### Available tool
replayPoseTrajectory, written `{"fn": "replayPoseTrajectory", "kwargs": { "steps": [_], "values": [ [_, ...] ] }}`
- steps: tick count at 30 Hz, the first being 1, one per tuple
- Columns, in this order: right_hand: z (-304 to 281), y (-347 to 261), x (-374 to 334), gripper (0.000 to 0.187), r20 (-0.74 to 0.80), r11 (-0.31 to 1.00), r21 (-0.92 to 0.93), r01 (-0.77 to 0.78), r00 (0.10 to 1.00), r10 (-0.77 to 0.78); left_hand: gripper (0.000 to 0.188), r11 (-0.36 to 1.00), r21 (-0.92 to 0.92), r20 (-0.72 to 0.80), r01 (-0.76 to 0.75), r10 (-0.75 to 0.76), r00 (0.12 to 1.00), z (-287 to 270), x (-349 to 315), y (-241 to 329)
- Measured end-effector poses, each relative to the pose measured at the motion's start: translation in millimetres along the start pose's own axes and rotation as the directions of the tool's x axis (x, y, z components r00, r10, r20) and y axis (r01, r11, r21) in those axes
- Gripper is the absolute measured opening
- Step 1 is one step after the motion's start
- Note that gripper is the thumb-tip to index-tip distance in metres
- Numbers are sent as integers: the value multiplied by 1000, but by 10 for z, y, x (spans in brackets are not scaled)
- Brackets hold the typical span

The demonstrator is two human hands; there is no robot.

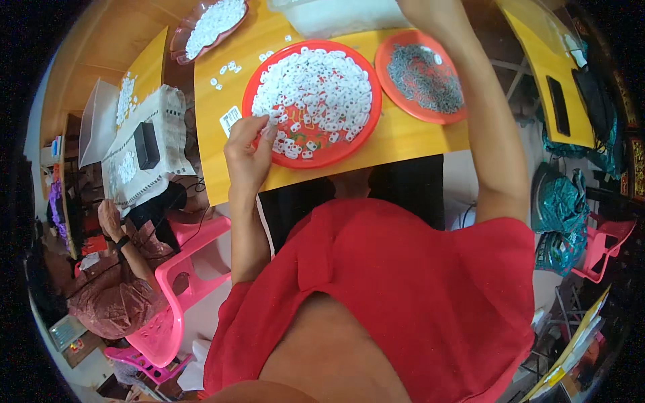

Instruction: Manual assembly of small white plastic components by inserting metal pins or screws.

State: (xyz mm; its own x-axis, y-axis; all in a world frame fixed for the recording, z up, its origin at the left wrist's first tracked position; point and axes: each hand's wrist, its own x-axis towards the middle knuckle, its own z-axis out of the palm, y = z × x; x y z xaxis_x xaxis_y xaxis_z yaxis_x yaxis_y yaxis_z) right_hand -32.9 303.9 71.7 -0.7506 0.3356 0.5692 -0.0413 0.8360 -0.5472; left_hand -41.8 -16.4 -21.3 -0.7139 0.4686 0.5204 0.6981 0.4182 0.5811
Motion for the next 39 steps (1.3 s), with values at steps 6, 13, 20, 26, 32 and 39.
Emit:
{"fn": "replayPoseTrajectory", "kwargs": {
  "steps": [6, 13, 20, 26, 32, 39],
  "values": [
    [-204, 491, -913, 29, 647, 915, -399, 56, 724, 238, 12, 1000, -8, 136, 10, -9, 991, 30, -55, 18],
    [-73, 816, -1175, 24, 617, 962, -257, 93, 782, 89, 15, 998, 63, 140, -17, 8, 990, 52, -153, 56],
    [-7, 786, -1191, 9, 562, 981, -195, 16, 821, 99, 14, 993, 107, 118, 43, -56, 991, 50, -231, 101],
    [13, 908, -1225, 13, 550, 983, -182, 25, 831, 81, 15, 986, 127, 231, -108, 76, 970, 313, 4, 74],
    [-48, 797, -1224, 17, 522, 977, -210, 30, 848, 86, 15, 981, 161, 352, -108, 45, 935, 523, 131, 30],
    [-109, 752, -1170, 17, 484, 961, -14, -276, 839, 248, 17, 972, 173, 386, -160, 83, 919, 489, 124, 34]
  ]
}}
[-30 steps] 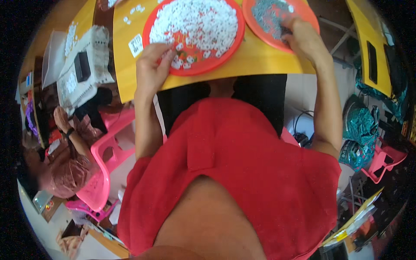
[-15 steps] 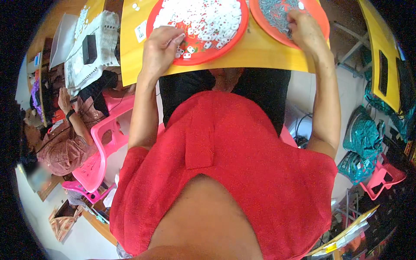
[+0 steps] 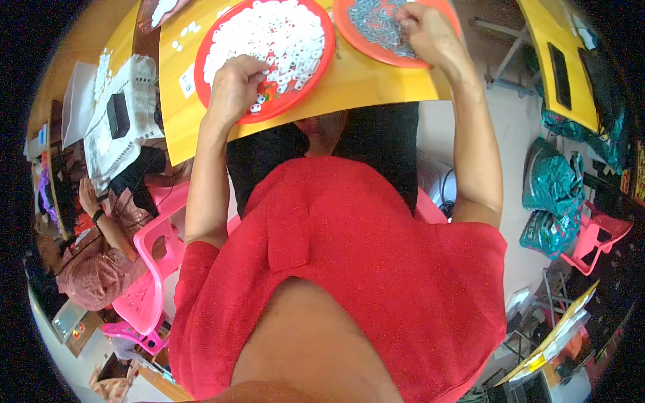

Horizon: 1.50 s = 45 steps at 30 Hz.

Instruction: Manual assembly of small white plastic components by inserting metal pins or screws.

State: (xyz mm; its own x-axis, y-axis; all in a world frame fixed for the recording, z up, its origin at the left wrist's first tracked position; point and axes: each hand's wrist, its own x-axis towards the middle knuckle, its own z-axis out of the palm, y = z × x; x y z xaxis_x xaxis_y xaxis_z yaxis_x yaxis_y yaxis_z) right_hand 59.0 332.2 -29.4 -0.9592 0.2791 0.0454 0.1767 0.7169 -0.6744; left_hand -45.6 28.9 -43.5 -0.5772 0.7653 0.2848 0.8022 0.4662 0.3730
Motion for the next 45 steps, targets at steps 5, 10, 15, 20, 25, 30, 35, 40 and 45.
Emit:
{"fn": "replayPoseTrajectory", "kwargs": {
  "steps": [5, 10, 15, 20, 25, 30, 35, 40, 45],
  "values": [
    [39, 82, -4, 6, -17, 998, 58, -18, 1000, 20, 21, 998, 28, -4, 50, -50, 999, 19, -20, 71],
    [13, 3, -14, 5, 3, 998, 36, -44, 999, 43, 21, 992, 10, 23, 122, -122, 992, 6, -53, 75],
    [90, -251, -89, 6, 98, 684, 726, -76, 995, 6, 15, 993, 15, 9, 114, -114, 993, 28, -31, 48],
    [389, -602, -136, 9, 192, 449, 881, -148, 980, -53, 10, 992, -68, -91, 109, -115, 989, -26, -105, 30],
    [680, -974, -280, 8, 232, 433, 885, -169, 968, -97, 9, 379, -893, 36, 242, -475, 879, -152, -192, 189],
    [972, -1371, -382, 7, 256, 380, 902, -203, 962, -93, 12, -228, -971, 186, 71, -536, 824, -237, -292, 261],
    [1059, -1491, -312, 8, 207, 388, 907, -164, 976, -72, 12, -100, -994, 88, 38, -567, 819, -197, -335, 268],
    [1026, -1537, -299, 9, 178, 419, 897, -142, 983, -50, 13, 99, -990, 23, 97, -572, 820, -238, -312, 333],
    [997, -1527, -276, 10, 205, 418, 893, -167, 978, -48, 13, 237, -958, 4, 158, -542, 840, -315, -324, 356]
  ]
}}
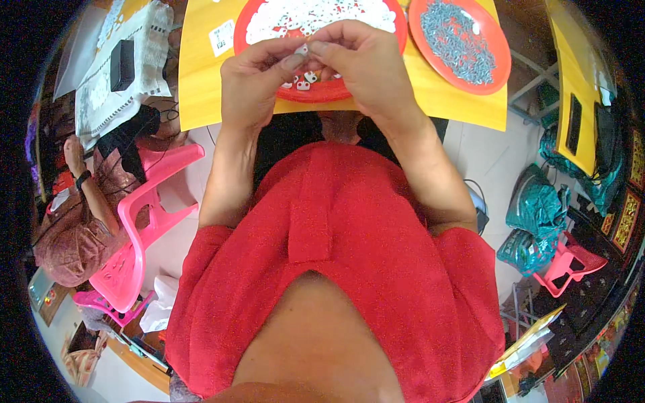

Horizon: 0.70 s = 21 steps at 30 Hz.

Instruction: Manual assembly of small white plastic components by inserting metal pins or screws.

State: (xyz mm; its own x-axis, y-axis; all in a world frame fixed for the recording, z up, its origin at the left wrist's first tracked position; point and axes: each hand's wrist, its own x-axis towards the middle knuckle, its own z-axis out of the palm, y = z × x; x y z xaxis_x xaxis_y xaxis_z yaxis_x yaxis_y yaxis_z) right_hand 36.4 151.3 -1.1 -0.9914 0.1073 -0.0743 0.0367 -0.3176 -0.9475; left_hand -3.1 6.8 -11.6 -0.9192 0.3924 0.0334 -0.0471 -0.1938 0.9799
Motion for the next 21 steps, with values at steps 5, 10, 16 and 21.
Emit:
{"fn": "replayPoseTrajectory", "kwargs": {
  "steps": [5, 10, 16, 21],
  "values": [
    [8, -20, -9, 11, 10, 1000, 21, -2, 1000, 1, 14, 1000, -27, 35, 7, -6, 999, -72, 32, -9],
    [34, -32, -33, 10, -21, 999, 10, 42, 999, -42, 16, 983, -176, 16, 54, -52, 999, -23, 16, 17],
    [114, 5, -40, 10, -72, 995, 6, 99, 993, -98, 13, 958, -279, 55, 60, -47, 997, -38, 14, -12],
    [150, 9, -33, 12, -103, 993, -25, 117, 987, -119, 10, 977, -208, 54, 39, -28, 998, -48, 9, -28]
  ]
}}
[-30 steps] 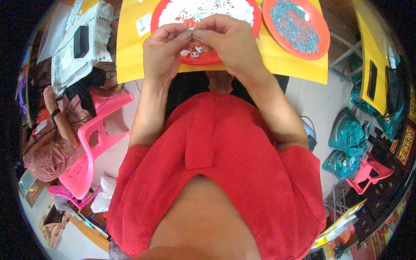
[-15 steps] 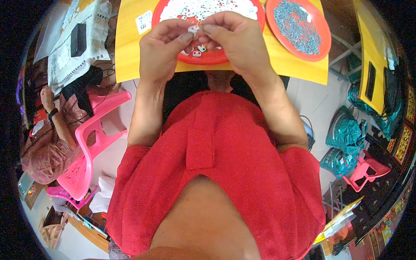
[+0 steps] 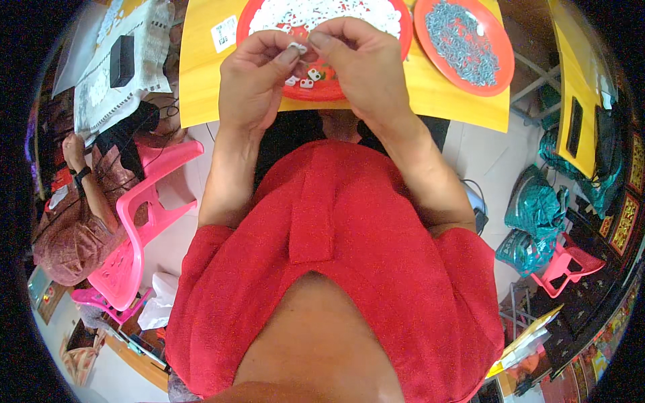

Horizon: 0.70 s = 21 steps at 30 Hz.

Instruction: Manual assembly of small white plastic components by inserting metal pins or screws.

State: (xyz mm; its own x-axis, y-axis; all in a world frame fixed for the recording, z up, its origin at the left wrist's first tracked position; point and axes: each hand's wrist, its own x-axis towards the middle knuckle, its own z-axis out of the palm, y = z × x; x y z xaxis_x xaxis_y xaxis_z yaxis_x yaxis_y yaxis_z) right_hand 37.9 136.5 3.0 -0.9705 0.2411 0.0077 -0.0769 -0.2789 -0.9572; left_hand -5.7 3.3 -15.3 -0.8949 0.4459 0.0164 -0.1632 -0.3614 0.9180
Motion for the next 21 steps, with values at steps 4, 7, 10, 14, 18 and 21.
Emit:
{"fn": "replayPoseTrajectory", "kwargs": {
  "steps": [4, 7, 10, 14, 18, 21],
  "values": [
    [-27, 19, 17, 13, -23, 991, -132, 25, 999, -28, 11, 999, 34, 5, -35, 35, 999, -3, -5, -9],
    [-21, -10, 5, 13, -15, 994, -106, -17, 1000, 15, 8, 1000, -12, -44, -13, 12, 999, 67, -18, 43],
    [-14, -53, -13, 13, 2, 990, -138, -31, 999, 32, 9, 999, -24, -38, -22, 21, 999, 82, -26, 64],
    [-41, -42, -11, 13, 19, 987, -158, -21, 1000, 24, 10, 999, -5, -33, -31, 31, 999, 98, -36, 82],
    [-39, -59, -9, 12, 19, 992, -127, -11, 1000, 13, 10, 999, 24, -19, -32, 33, 999, 86, -44, 94],
    [-28, -62, -16, 11, 26, 991, -133, 6, 1000, -3, 10, 999, 41, -33, -27, 28, 999, 86, -53, 100]
  ]
}}
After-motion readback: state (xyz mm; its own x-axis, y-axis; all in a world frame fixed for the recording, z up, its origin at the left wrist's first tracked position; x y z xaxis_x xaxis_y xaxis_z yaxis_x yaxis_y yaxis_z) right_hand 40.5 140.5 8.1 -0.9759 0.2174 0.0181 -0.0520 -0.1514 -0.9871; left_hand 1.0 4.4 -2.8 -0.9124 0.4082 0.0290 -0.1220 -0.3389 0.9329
